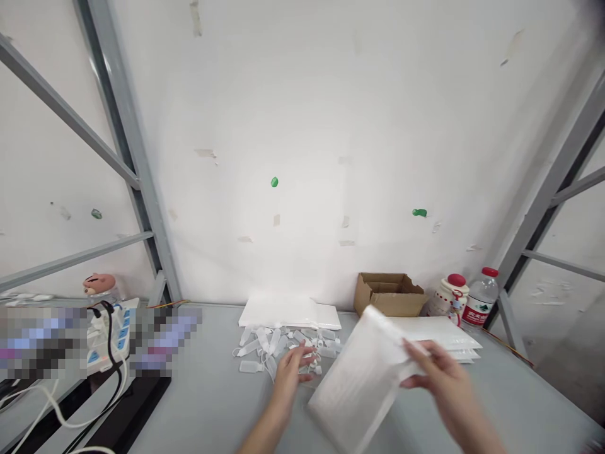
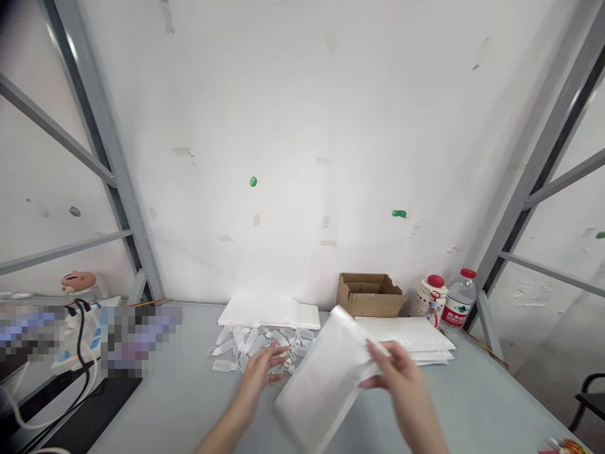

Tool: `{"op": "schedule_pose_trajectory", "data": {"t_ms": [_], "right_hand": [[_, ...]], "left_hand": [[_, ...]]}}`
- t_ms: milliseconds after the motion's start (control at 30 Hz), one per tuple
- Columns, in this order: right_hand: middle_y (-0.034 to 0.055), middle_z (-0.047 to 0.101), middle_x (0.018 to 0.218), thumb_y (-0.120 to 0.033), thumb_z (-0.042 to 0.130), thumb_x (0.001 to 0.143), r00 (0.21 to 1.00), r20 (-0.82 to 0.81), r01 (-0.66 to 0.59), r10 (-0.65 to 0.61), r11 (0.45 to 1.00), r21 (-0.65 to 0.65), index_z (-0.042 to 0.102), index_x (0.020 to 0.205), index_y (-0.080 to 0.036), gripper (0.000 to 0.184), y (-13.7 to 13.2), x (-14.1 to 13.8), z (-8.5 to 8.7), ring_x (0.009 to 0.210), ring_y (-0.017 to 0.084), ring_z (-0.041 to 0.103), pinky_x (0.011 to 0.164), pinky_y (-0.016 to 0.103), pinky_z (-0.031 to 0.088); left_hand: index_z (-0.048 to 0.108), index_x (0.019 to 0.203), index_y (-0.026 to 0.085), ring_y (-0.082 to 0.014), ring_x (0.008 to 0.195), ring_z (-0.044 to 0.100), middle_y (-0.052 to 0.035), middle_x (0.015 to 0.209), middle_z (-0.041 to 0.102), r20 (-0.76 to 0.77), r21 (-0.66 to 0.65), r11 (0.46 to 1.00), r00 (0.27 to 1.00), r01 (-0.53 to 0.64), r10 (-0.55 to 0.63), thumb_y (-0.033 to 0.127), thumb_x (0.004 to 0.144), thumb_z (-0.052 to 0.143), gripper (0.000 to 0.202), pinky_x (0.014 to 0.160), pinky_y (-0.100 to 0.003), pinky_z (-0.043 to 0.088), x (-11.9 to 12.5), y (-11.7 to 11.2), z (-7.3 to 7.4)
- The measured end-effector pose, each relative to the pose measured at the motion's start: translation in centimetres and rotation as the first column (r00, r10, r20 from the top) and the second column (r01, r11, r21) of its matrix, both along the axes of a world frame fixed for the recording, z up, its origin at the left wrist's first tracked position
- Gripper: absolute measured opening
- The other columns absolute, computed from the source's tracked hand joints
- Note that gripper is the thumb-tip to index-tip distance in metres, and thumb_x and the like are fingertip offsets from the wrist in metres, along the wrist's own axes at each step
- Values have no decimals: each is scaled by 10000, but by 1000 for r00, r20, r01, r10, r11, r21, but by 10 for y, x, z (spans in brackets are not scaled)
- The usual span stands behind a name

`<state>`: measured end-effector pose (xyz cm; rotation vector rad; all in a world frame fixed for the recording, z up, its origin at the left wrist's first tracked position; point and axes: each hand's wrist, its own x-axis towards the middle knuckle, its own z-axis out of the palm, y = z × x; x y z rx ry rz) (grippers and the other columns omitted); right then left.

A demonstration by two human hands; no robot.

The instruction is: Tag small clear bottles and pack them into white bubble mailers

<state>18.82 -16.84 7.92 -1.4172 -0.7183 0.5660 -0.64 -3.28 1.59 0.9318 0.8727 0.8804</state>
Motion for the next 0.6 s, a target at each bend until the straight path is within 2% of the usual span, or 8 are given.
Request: {"op": "schedule_pose_trajectory", "data": {"t_ms": [67,100,167,233,267,333,433,600], "right_hand": [[11,619,737,-474,641,690,915,199,320,-352,931,176,595,860,-176,346,-22,15,24,530,141,569,501,298,503],[33,628,800,-436,618,733,799,295,443,-524,845,299,595,926,-176,325,-29,21,32,584,154,582,555,313,503],[84,636,872,-381,584,778,498,497,489,-710,704,516,605,912,-161,259,-35,34,38,662,183,592,615,342,495],[104,656,850,-324,581,788,153,730,342,-666,729,593,626,838,-161,176,-29,51,28,763,216,602,712,371,489],[103,663,874,-285,559,807,4,826,238,-564,803,547,627,881,-165,156,-23,61,18,808,216,602,763,372,480],[95,664,918,-213,456,862,-201,929,80,-310,940,331,623,948,-179,191,-8,82,-9,880,210,591,813,363,467],[112,660,890,-84,324,875,-331,932,42,-150,984,173,631,942,-162,324,13,109,-50,858,215,584,738,351,485],[136,636,934,-80,331,873,-324,940,53,-106,990,130,621,960,-121,305,30,131,-81,941,234,547,812,384,477]], "left_hand": [[631,798,150,-281,1006,572,-145,1062,626,7,5,1000,1000,-27,27,567,555,637,483,620,-290,503,-1,3,-3],[626,791,150,-280,1005,573,-146,1058,626,-1,10,999,999,-32,32,555,547,644,473,623,-286,501,0,4,-5],[617,766,151,-272,986,582,-139,1041,631,-25,21,999,999,-32,33,536,544,644,445,627,-279,494,1,5,-8],[614,746,155,-262,964,590,-126,1023,636,-48,33,999,999,-20,22,520,547,638,416,630,-276,486,2,6,-10],[614,740,158,-258,956,593,-120,1014,639,-56,38,999,998,-14,16,514,550,635,404,633,-276,482,2,6,-10],[612,725,164,-251,938,600,-109,994,645,-69,46,999,998,-12,15,508,548,630,387,631,-273,472,3,6,-11],[604,711,165,-247,918,604,-102,984,645,-86,37,999,996,-12,15,494,535,634,374,625,-267,459,3,7,-11],[610,737,160,-237,908,605,-102,979,646,-101,39,999,995,9,-5,484,554,629,373,650,-269,452,3,6,-11]]}}
